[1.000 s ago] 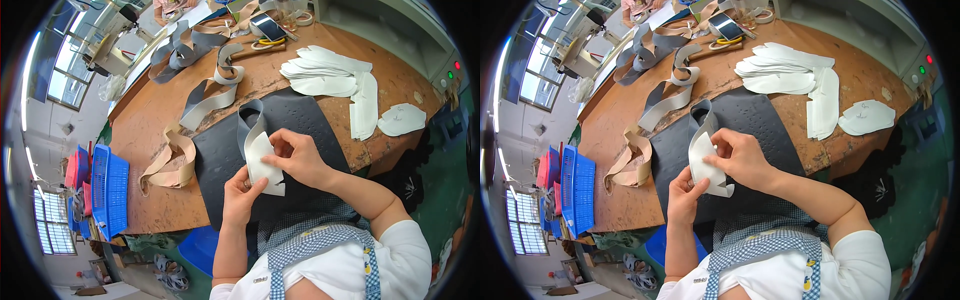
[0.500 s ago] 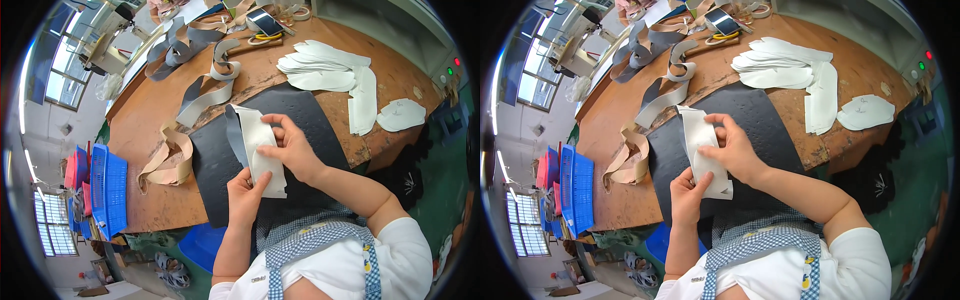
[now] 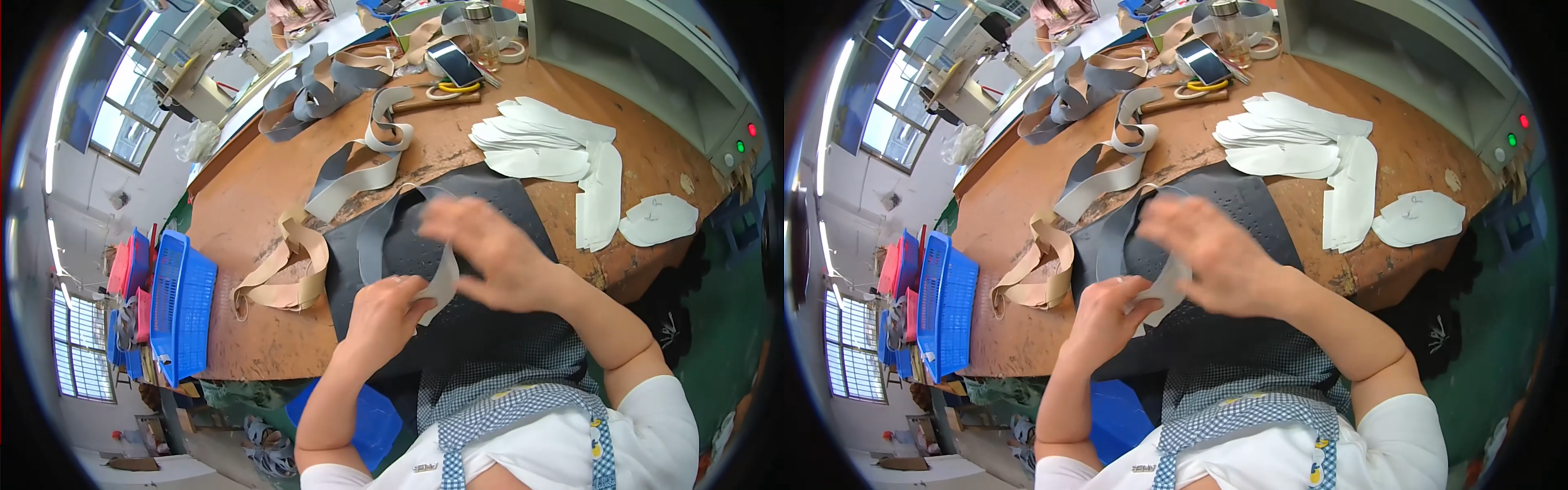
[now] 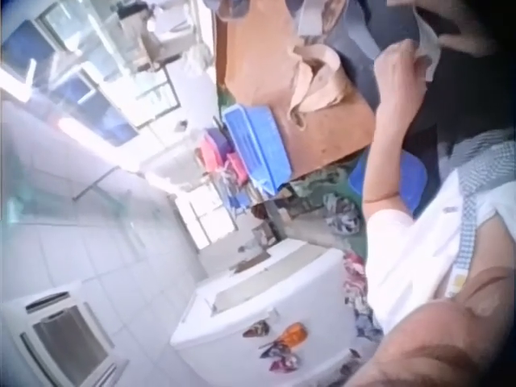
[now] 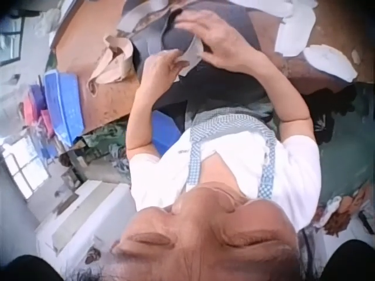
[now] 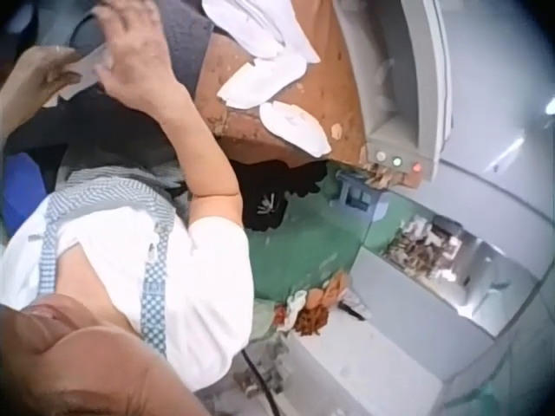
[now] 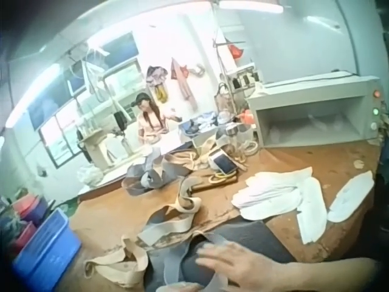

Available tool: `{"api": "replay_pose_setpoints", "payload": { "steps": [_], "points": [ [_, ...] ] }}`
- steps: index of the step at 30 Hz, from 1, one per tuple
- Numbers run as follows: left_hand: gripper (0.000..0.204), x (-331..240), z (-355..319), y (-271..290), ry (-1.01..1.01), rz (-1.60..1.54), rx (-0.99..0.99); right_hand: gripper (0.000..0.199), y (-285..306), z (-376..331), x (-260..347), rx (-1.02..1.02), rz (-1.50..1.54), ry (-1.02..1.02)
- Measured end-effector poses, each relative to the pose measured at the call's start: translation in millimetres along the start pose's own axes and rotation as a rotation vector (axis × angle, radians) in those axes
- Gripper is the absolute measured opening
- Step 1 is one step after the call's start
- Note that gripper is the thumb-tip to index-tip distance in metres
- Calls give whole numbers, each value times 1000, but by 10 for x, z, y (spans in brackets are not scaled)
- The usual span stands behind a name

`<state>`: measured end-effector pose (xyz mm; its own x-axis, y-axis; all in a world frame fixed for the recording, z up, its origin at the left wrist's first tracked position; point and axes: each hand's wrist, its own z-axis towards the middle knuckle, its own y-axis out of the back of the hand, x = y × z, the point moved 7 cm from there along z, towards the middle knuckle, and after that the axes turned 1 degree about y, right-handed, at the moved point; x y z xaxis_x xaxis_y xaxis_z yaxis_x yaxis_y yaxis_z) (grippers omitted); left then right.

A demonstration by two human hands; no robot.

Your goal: Manually aligning and assembling leather shoe upper components on a workbench.

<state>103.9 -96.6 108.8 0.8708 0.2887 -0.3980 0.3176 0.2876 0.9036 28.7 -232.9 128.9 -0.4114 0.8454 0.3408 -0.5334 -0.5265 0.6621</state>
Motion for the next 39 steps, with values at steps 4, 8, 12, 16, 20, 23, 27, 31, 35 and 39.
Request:
{"api": "replay_pose_setpoints", "payload": {
  "steps": [4, 8, 12, 16, 20, 23, 27, 31, 35, 39],
  "points": [
    [31, -459, 284, 399, -175, 267, -456, 43, -242, 49, -304, 202, 409, -469],
    [30, 163, 28, 51, 431, -303, -553, 28, -228, -200, -602, -165, 895, -638],
    [27, 370, 22, -603, 558, -1231, -568, 27, -451, -474, -498, -181, 1141, -801],
    [28, 347, 67, -623, 499, -1362, -636, 35, -542, -682, -462, -133, 1284, -873],
    [36, 70, 15, -632, 317, -1199, -328, 33, -583, -724, -552, -63, 1719, -1104],
    [44, -138, -74, -725, 256, -914, -207, 35, -544, -628, -664, -109, 1520, -1084],
    [45, -61, -134, -526, 222, -858, -316, 30, -483, -359, -548, -98, 1282, -925],
    [21, 67, -114, -432, 451, -977, -438, 27, -431, -278, -458, -26, 1107, -815],
    [17, -50, -177, -271, 348, -516, -664, 25, -590, -355, -580, 22, 1031, -848],
    [20, -671, -334, -260, -182, -179, -749, 30, -844, -432, -792, -65, 1136, -989]
  ]
}}
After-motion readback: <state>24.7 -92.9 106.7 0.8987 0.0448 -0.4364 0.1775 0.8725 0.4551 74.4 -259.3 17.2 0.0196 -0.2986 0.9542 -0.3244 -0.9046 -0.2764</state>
